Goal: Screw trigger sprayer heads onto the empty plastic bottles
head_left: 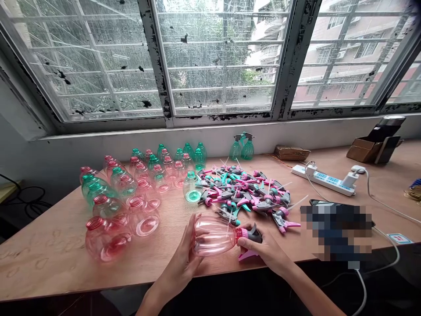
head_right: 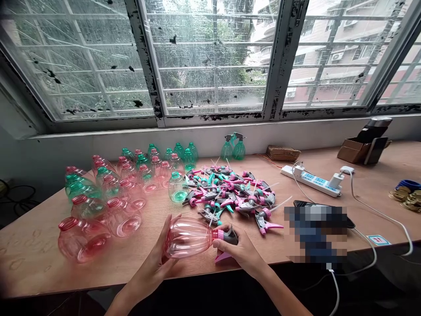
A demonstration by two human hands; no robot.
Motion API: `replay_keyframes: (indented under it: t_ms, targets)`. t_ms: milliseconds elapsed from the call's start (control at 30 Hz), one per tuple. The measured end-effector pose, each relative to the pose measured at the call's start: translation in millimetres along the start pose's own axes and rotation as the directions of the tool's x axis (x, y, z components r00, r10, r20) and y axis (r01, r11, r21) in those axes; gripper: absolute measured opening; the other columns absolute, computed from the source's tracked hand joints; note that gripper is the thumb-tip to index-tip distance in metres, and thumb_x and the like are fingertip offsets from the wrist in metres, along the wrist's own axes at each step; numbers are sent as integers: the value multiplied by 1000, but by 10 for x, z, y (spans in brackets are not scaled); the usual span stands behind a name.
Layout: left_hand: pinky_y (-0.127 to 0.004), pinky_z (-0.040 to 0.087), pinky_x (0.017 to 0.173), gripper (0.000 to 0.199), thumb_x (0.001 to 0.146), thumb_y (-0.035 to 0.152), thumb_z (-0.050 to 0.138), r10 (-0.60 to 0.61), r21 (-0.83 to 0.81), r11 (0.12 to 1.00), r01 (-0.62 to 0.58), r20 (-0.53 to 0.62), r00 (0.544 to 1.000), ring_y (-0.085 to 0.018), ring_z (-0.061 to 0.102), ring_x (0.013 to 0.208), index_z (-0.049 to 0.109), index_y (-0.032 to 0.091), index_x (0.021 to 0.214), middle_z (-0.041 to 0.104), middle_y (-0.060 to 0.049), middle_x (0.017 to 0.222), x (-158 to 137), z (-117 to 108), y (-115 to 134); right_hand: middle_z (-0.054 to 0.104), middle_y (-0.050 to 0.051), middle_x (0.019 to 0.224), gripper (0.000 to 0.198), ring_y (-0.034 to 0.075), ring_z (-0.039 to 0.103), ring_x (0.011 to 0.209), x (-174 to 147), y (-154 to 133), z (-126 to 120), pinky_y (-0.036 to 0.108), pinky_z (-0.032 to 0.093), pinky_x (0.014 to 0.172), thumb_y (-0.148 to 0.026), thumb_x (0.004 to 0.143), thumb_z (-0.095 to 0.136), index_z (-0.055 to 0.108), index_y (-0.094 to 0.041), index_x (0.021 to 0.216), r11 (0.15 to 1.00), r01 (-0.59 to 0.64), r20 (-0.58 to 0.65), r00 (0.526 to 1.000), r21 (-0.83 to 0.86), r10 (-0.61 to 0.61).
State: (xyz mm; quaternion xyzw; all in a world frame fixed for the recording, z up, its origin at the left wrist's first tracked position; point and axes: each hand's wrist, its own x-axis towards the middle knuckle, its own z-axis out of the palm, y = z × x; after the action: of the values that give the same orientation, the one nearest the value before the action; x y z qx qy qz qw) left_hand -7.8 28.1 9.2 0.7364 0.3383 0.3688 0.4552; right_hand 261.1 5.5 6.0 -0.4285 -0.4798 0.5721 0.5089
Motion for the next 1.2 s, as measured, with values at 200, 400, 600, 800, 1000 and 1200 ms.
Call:
replay_keyframes:
  t_ms: [200,400,600,800,1000,1200]
  targets:
    - [-51,28,123,106,89,36,74,-36,-49,998,38,28,999,-33,30,150,-5,45,159,5,-5,172,8,-1,57,69,0,76,41,17,62,67,-11,-57,17,29,50,65,-46,76,85,68,-16,99,998,26,20,999,-63,-25]
    - [-51,35,118,87,99,33,59,-30,-16,999,31,34,999,-29,47,139,-4,53,156,6,-4,171,-3,-2,15,67,-3,69,47,16,63,64,6,15,0,28,51,61,-45,77,85,62,-20,109,1000,-8,-4,1000,20,8]
    - [-52,22,124,105,92,34,71,-66,5,998,66,40,997,-33,27,151,-10,45,158,3,-5,172,-6,-3,66,66,-3,71,41,14,64,65,5,-3,-8,25,50,64,-43,79,84,62,-19,103,1000,13,22,1000,-2,-13]
    - [-54,12,126,91,97,33,62,-30,56,998,29,14,999,-33,14,156,-4,43,159,5,-5,172,-2,1,16,67,-3,73,38,14,64,66,-15,-1,-19,25,51,65,-42,80,84,61,-19,102,1000,16,45,999,18,-16]
    - [-56,14,126,100,92,33,70,-19,46,999,20,-7,1000,-34,20,154,-4,44,159,13,-6,171,-6,4,28,68,-2,74,39,15,64,67,-17,10,-18,26,50,65,-42,81,83,60,-19,103,1000,19,43,999,25,-20]
    - [-52,32,121,96,89,33,75,-13,-69,998,11,-25,1000,-36,26,152,10,44,159,10,-6,171,0,12,72,66,-3,74,38,14,63,67,0,24,-29,26,50,65,-41,81,84,61,-19,104,1000,24,47,999,16,-25]
